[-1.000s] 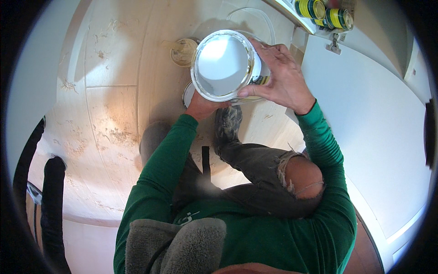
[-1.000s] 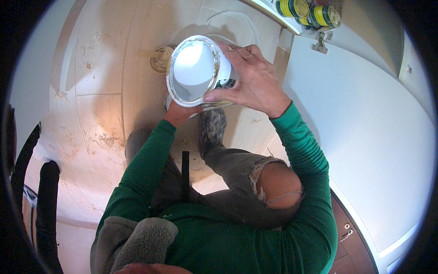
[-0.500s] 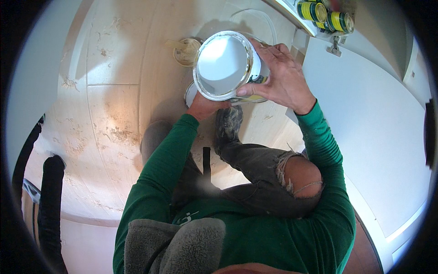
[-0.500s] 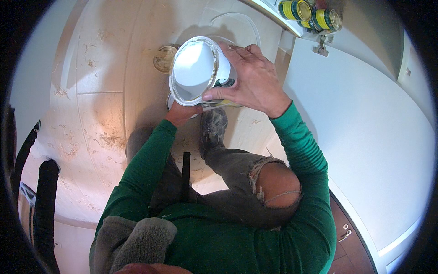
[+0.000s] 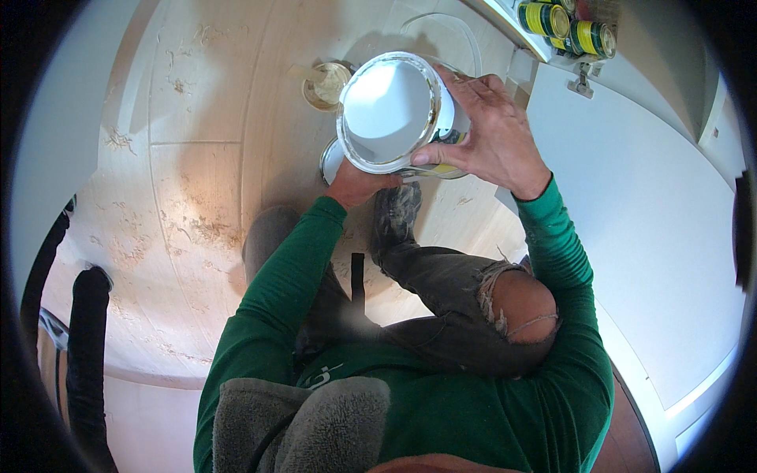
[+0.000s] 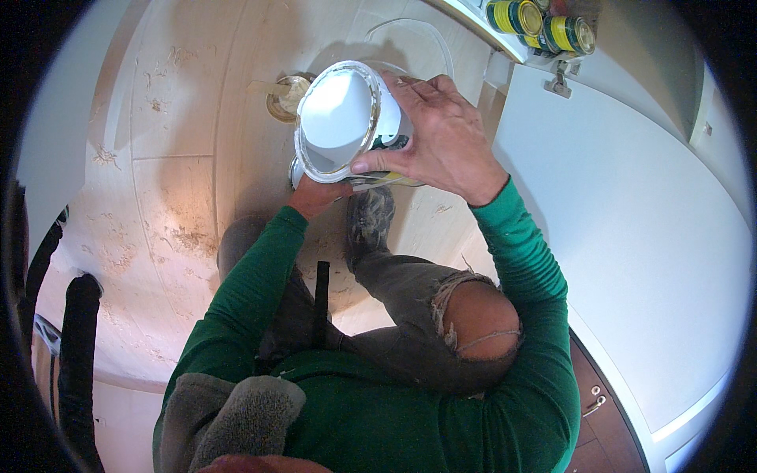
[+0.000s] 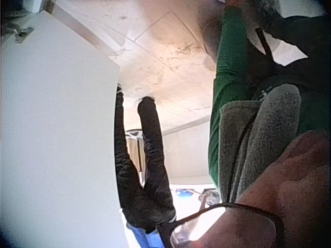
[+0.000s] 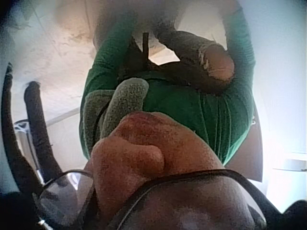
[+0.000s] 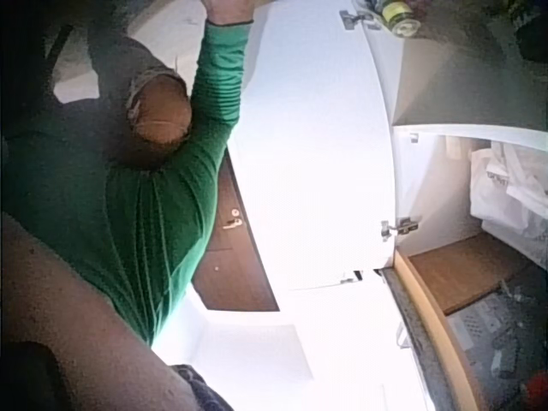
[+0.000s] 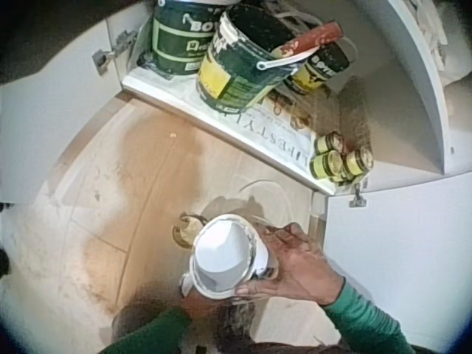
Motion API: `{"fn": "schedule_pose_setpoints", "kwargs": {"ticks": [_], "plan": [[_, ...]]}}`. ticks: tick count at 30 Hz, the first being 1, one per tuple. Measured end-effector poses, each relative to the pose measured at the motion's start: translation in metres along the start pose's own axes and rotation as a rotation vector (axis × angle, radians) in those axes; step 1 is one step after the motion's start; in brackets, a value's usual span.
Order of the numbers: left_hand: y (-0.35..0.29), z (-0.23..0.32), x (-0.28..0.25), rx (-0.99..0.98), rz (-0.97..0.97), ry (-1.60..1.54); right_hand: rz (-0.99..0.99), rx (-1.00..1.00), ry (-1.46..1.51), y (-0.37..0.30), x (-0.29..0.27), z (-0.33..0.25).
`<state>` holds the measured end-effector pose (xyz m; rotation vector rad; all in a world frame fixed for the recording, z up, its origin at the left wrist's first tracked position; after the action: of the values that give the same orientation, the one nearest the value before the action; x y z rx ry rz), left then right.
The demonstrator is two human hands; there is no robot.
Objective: The person handles a small stick, then picks up a small container and walks to a cabinet. They open the cabinet, retrieve a paint bucket, and pour some of its contents into the small container.
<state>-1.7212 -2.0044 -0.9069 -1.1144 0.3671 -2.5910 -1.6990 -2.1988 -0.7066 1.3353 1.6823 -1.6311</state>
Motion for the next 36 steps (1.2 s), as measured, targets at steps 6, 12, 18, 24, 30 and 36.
{"fn": "schedule_pose_setpoints", "kwargs": {"ticks": [6, 12, 18, 24, 30, 36], "plan": [[0.000, -0.003, 0.000, 0.014, -0.011, -0.087, 0.004, 0.001, 0.022, 0.001, 0.000, -0.001], [0.000, 0.000, 0.000, 0.005, -0.020, -0.039, 0.002, -0.002, 0.033, 0.001, -0.002, -0.002], [0.000, 0.003, 0.001, 0.004, -0.017, -0.009, -0.005, 0.014, 0.013, -0.002, 0.000, -0.002], [-0.002, 0.003, 0.000, 0.003, -0.009, -0.035, 0.026, -0.035, 0.000, -0.001, -0.001, -0.002], [-0.003, 0.009, -0.001, -0.011, 0.000, 0.006, 0.011, -0.020, 0.001, -0.001, -0.002, -0.003], [-0.006, 0.010, -0.001, -0.047, 0.027, -0.014, 0.011, -0.013, 0.046, -0.001, -0.004, -0.004]]}}
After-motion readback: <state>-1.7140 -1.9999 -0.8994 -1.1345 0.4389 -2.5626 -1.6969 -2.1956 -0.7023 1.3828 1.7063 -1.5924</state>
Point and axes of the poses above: each hand's wrist, its own y-axis towards the middle knuckle, its own x-axis out of the palm, z = x × y, the point moved 4 cm from there along y, towards the middle knuckle, and after that the axes turned 7 degrees about -z, right-handed, at the moved point
